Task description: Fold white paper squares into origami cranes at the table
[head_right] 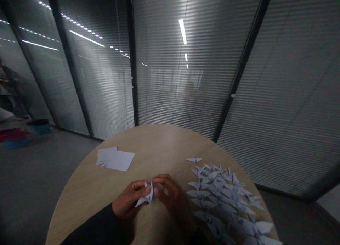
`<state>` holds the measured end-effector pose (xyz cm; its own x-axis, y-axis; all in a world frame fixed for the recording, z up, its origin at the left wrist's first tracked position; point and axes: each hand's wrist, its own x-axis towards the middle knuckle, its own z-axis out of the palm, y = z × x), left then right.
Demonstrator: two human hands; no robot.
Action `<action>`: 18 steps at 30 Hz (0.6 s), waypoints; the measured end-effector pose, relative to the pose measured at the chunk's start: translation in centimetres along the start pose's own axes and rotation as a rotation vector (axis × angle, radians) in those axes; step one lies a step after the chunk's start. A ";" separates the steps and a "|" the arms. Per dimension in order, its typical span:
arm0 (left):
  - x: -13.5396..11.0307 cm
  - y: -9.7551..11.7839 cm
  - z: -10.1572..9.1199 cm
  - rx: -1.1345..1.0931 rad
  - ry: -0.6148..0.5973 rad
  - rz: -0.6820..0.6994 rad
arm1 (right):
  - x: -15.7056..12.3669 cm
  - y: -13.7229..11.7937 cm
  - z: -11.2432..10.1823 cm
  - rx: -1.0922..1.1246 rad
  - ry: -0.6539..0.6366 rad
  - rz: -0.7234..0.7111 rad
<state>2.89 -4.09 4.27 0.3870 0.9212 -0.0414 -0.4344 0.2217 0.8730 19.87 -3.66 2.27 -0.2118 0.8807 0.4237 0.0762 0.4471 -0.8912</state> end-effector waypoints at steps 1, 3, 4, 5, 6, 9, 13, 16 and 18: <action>0.0 0.0 0.0 0.000 0.001 -0.003 | 0.0 -0.1 0.0 0.007 -0.003 0.009; -0.1 0.0 0.1 0.003 0.008 -0.002 | 0.0 -0.2 0.0 0.021 -0.008 0.019; -0.1 0.0 0.1 0.004 0.010 -0.001 | 0.0 -0.2 0.0 0.029 -0.008 0.019; -0.1 0.0 0.1 0.007 0.009 -0.004 | 0.0 -0.2 0.0 0.036 -0.004 0.017; -0.1 0.0 0.2 0.010 0.006 -0.008 | 0.0 -0.2 0.0 0.042 0.001 0.015; -0.1 0.0 0.1 0.017 0.005 -0.021 | 0.0 -0.2 0.0 0.055 0.017 0.012; 0.0 0.1 0.1 0.017 -0.005 -0.019 | -0.1 -0.4 0.1 0.051 0.030 0.022; 0.0 0.1 0.1 0.009 -0.028 0.002 | -0.1 -0.7 0.2 -0.031 0.037 0.001; 0.0 0.1 0.1 0.012 -0.038 0.009 | -0.1 -1.0 0.4 -0.105 0.043 -0.051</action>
<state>2.96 -4.07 4.42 0.4137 0.9103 -0.0155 -0.4285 0.2097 0.8789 19.48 -4.25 3.03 -0.1763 0.8615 0.4763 0.1684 0.5031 -0.8477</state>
